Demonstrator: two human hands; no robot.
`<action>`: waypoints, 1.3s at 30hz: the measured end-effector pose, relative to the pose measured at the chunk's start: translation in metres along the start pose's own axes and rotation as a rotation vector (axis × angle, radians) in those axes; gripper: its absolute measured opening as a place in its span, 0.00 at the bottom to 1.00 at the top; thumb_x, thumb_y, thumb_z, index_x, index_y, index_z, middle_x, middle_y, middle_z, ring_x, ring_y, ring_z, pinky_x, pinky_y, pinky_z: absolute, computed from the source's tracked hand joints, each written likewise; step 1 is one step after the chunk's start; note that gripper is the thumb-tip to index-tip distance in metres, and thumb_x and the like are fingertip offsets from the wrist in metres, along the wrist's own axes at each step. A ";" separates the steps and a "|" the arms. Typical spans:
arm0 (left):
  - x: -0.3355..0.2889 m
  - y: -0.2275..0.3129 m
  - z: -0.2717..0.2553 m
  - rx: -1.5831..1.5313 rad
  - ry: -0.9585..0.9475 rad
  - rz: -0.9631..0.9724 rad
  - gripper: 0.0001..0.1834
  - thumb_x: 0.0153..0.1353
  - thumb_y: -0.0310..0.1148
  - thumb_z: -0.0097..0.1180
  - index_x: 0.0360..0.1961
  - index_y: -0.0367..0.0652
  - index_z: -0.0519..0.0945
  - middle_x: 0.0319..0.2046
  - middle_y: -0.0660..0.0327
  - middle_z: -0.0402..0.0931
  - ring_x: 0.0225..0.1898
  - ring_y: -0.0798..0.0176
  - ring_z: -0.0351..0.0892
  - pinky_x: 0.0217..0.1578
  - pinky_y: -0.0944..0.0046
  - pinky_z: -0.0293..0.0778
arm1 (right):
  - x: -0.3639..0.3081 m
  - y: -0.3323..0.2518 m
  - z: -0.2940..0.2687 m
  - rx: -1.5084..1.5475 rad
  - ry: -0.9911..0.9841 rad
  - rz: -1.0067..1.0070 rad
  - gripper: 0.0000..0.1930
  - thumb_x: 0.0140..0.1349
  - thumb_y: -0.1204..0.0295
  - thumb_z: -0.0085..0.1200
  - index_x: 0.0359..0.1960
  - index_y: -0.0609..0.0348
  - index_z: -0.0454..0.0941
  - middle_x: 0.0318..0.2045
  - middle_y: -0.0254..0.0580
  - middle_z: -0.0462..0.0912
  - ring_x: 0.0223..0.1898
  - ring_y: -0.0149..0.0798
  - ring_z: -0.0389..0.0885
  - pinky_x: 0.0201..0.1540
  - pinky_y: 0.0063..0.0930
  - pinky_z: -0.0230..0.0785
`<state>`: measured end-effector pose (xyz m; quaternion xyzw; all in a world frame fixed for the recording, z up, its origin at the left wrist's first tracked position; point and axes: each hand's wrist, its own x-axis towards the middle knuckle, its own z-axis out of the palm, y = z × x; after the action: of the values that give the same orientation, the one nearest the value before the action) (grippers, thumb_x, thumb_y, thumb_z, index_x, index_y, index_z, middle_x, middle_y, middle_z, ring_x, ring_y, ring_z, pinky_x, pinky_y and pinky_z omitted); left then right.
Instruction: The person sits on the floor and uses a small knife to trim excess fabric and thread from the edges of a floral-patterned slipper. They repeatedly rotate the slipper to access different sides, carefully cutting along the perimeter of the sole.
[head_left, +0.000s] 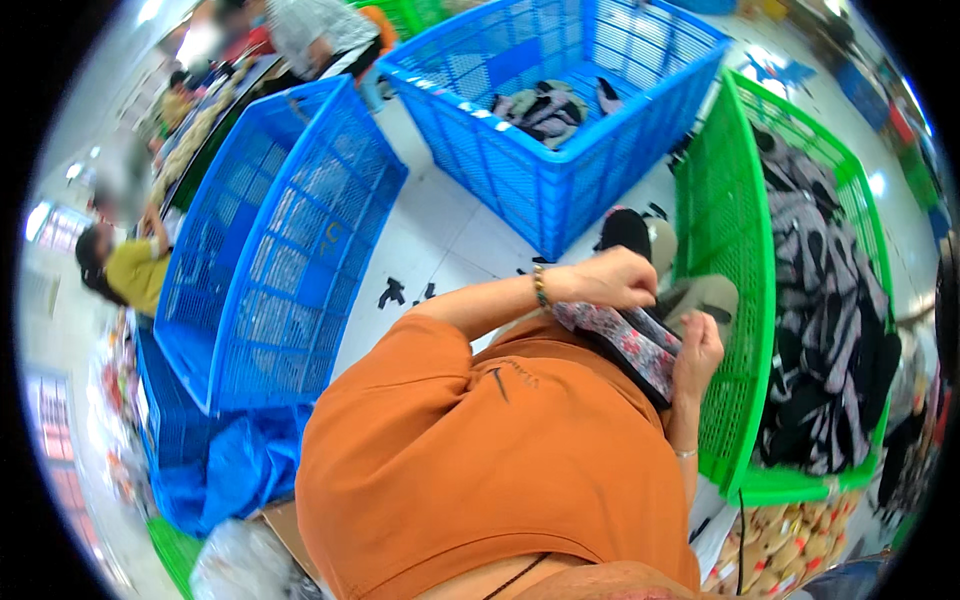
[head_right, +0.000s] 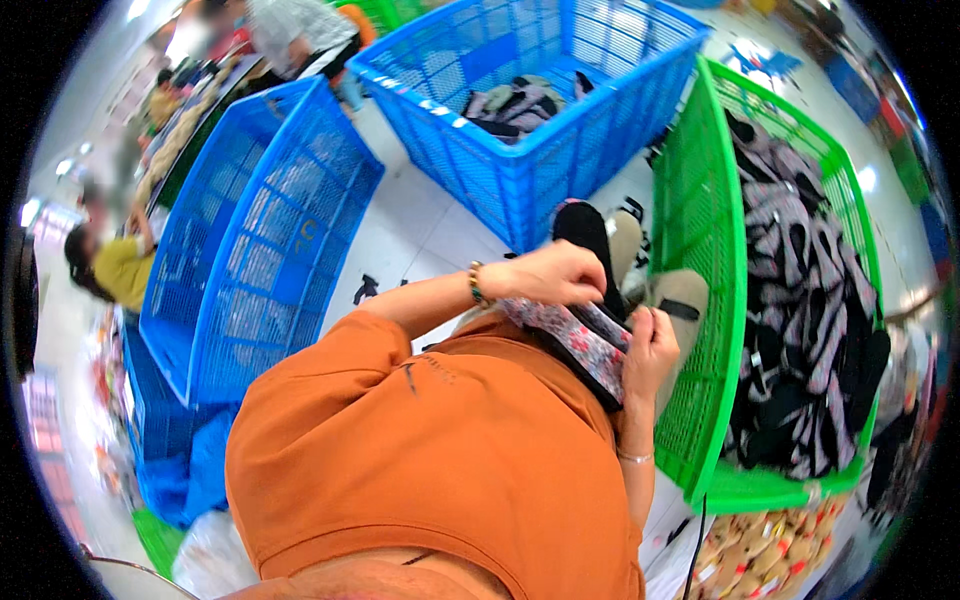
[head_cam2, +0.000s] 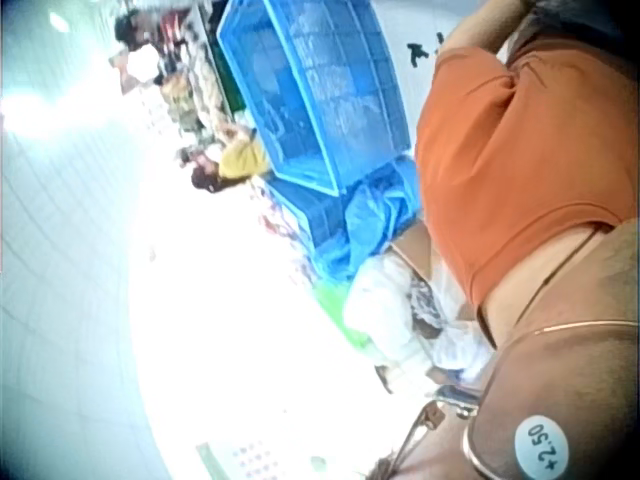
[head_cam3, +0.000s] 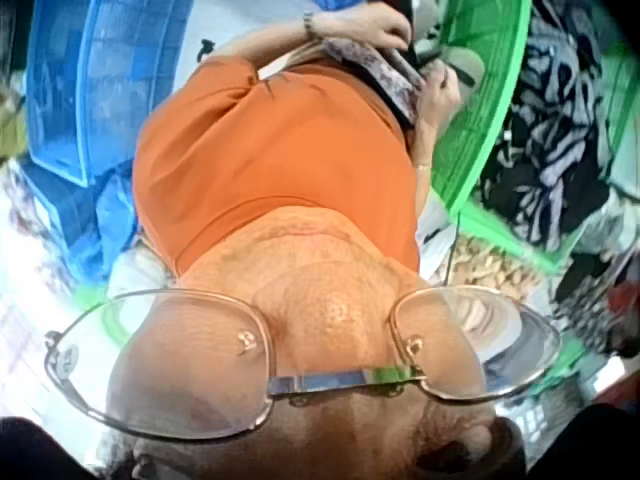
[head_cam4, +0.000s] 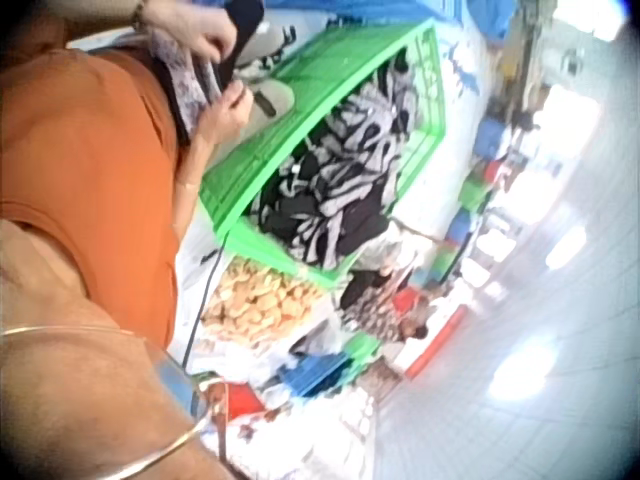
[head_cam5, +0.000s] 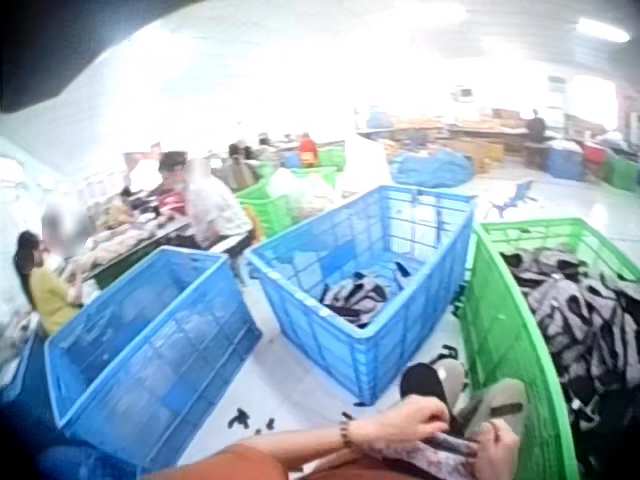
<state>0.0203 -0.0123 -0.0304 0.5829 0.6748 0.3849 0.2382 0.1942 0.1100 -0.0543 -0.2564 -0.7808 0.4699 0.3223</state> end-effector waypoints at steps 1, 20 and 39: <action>-0.001 -0.002 0.006 0.044 -0.074 -0.010 0.08 0.51 0.33 0.57 0.29 0.38 0.80 0.28 0.55 0.78 0.32 0.57 0.78 0.33 0.62 0.73 | -0.001 0.003 -0.001 0.007 0.008 0.011 0.13 0.65 0.67 0.47 0.29 0.66 0.73 0.20 0.33 0.71 0.24 0.24 0.64 0.27 0.20 0.60; 0.000 0.010 0.037 0.441 -0.280 0.050 0.15 0.48 0.45 0.60 0.29 0.44 0.78 0.25 0.50 0.77 0.30 0.46 0.78 0.30 0.50 0.73 | 0.011 0.015 -0.029 0.207 0.132 -0.005 0.14 0.67 0.66 0.44 0.27 0.62 0.75 0.19 0.23 0.64 0.20 0.18 0.56 0.21 0.16 0.47; 0.025 -0.011 -0.009 -0.691 -0.200 -0.295 0.17 0.64 0.41 0.50 0.43 0.37 0.76 0.33 0.71 0.74 0.37 0.81 0.70 0.37 0.78 0.68 | 0.040 -0.013 -0.014 0.595 -0.062 0.144 0.09 0.58 0.71 0.59 0.36 0.63 0.75 0.31 0.30 0.78 0.32 0.21 0.72 0.35 0.17 0.66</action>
<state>0.0010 0.0095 -0.0307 0.3998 0.5554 0.4923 0.5379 0.1769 0.1411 -0.0274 -0.1908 -0.5982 0.7071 0.3251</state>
